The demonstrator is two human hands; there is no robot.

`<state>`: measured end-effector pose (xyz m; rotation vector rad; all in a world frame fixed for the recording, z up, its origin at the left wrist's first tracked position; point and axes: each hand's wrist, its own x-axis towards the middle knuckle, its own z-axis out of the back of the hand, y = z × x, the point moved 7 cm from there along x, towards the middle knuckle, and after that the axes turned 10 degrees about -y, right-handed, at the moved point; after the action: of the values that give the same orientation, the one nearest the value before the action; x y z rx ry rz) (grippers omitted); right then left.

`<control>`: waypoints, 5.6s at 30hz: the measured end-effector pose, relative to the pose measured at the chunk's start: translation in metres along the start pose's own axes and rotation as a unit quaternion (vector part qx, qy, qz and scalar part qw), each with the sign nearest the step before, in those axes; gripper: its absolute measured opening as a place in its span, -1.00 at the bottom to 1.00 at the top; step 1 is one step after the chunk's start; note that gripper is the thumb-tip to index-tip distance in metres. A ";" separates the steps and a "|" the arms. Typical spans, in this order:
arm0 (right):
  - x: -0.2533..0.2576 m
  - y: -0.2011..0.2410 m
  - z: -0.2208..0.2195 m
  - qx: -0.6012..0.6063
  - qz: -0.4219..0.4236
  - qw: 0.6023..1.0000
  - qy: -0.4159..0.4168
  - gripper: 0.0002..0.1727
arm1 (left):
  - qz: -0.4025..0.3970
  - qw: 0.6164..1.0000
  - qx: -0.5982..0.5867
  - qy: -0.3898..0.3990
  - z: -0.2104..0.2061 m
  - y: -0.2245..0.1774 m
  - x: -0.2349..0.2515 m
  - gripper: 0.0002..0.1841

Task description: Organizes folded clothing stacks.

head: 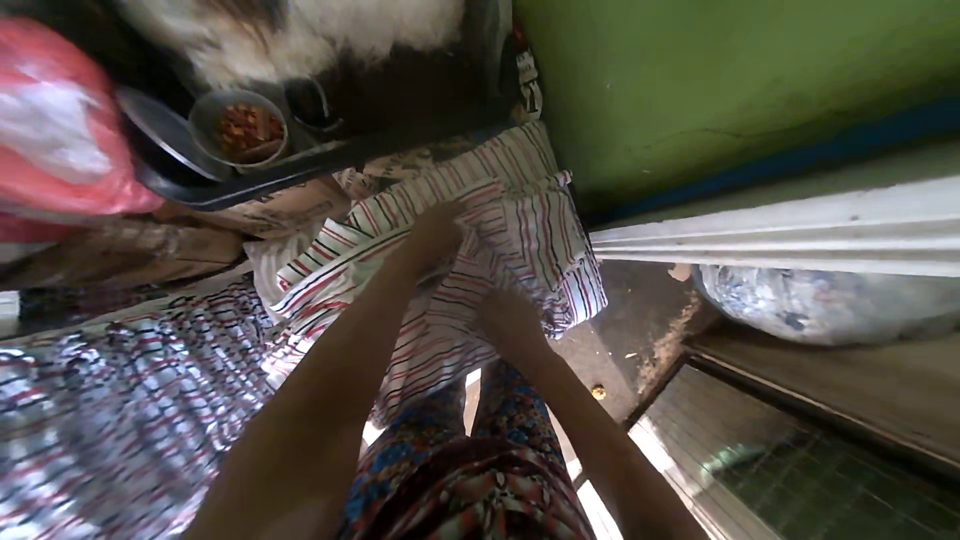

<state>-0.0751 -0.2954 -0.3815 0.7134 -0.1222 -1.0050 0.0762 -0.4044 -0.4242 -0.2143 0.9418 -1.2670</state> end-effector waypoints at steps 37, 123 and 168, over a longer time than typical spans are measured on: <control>-0.022 0.001 -0.005 -0.043 0.036 0.992 0.117 -0.61 | -0.014 1.000 0.004 0.007 -0.001 0.003 0.003 -0.42; -0.006 -0.081 0.125 0.157 -0.151 0.945 -0.244 -0.69 | -0.172 0.981 0.044 0.085 0.026 -0.095 -0.086 -0.64; 0.061 -0.020 0.091 0.030 -0.021 0.988 -0.153 -0.52 | 0.311 0.746 -0.194 -0.555 0.023 0.115 -0.313 -0.68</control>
<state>-0.0931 -0.3954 -0.3368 0.6144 -0.4078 -1.1518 0.1754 -0.0993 -0.3301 -0.8062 0.1388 -0.1471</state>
